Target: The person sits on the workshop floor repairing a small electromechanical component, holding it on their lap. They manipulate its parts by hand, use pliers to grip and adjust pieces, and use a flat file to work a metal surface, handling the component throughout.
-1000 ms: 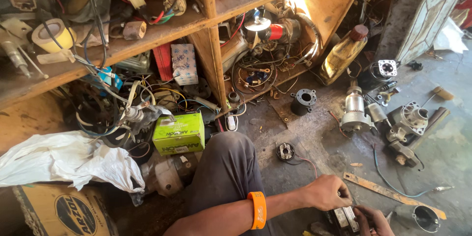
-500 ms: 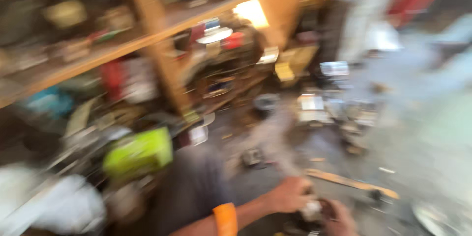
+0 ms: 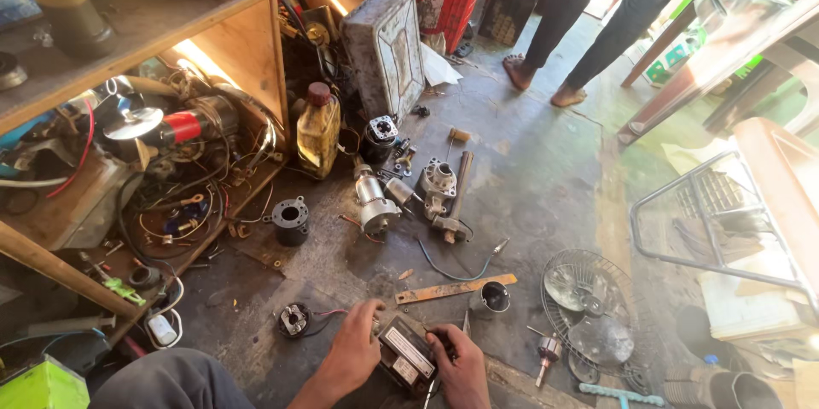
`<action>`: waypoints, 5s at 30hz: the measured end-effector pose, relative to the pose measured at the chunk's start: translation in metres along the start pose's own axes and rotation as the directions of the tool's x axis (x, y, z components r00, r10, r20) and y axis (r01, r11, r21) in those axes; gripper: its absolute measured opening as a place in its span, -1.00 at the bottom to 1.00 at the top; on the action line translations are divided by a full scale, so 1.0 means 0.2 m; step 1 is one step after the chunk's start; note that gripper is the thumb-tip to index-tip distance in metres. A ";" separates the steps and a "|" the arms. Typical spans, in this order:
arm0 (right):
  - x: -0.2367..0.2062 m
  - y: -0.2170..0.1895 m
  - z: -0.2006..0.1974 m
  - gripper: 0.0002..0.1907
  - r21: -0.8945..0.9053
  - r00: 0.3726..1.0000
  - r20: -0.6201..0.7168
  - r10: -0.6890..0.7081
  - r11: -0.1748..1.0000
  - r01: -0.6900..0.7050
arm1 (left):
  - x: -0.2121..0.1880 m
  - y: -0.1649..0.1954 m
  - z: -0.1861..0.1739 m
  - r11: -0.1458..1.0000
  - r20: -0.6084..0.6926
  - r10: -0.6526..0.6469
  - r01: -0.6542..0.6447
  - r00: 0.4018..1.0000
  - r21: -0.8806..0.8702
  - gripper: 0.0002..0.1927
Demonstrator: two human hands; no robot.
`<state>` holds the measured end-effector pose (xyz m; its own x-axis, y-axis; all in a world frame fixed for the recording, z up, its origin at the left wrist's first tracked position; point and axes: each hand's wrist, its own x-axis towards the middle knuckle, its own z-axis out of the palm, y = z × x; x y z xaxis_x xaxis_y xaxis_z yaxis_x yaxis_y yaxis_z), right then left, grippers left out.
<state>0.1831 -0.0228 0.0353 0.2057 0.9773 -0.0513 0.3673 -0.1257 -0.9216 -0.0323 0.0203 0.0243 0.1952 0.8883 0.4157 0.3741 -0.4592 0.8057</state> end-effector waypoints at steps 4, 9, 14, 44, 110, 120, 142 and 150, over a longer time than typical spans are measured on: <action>0.00 0.03 0.00 -0.81 0.028 1.000 0.014 0.004 1.000 -0.004 | 0.04 0.05 -0.03 0.928 0.136 -0.364 0.372 0.921 -0.031 -0.64; 0.00 0.01 0.00 -0.82 0.017 1.000 0.008 0.001 1.000 -0.001 | 0.07 0.07 -0.05 0.909 0.154 -0.416 0.413 0.896 0.051 -0.78; -0.05 -0.06 -0.03 -0.82 -0.157 0.989 -0.051 -0.138 0.979 0.128 | 0.06 0.06 -0.06 0.945 0.116 -0.324 0.327 0.939 -0.008 -0.73; -0.15 -0.35 -0.09 -0.85 -0.163 0.981 0.026 -0.193 0.967 0.194 | 0.07 0.25 -0.22 0.951 0.288 -0.308 0.298 0.907 0.079 -0.77; -0.23 -0.30 0.02 -0.86 -0.336 0.871 0.170 -0.462 0.803 0.492 | 0.00 0.29 -0.18 0.950 0.285 -0.307 0.276 0.908 0.143 -0.68; -0.24 -0.29 0.01 -0.84 -0.343 0.868 0.183 -0.461 0.798 0.496 | 0.00 0.31 -0.18 0.950 0.278 -0.307 0.277 0.910 0.141 -0.66; -0.25 -0.21 0.01 -0.84 -0.317 0.870 0.209 -0.446 0.811 0.492 | -0.02 0.21 -0.14 0.951 0.315 -0.309 0.285 0.898 0.121 -0.82; -0.26 -0.21 0.01 -0.83 -0.351 0.870 0.211 -0.447 0.796 0.494 | -0.02 0.23 -0.14 0.921 0.279 -0.389 0.360 0.878 0.151 -0.75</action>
<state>0.1553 -0.0690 0.0757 -0.1765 0.9419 0.2858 0.7121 0.3227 -0.6236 -0.0412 -0.0039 0.0726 0.2792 0.9579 -0.0665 0.5518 -0.1034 0.8275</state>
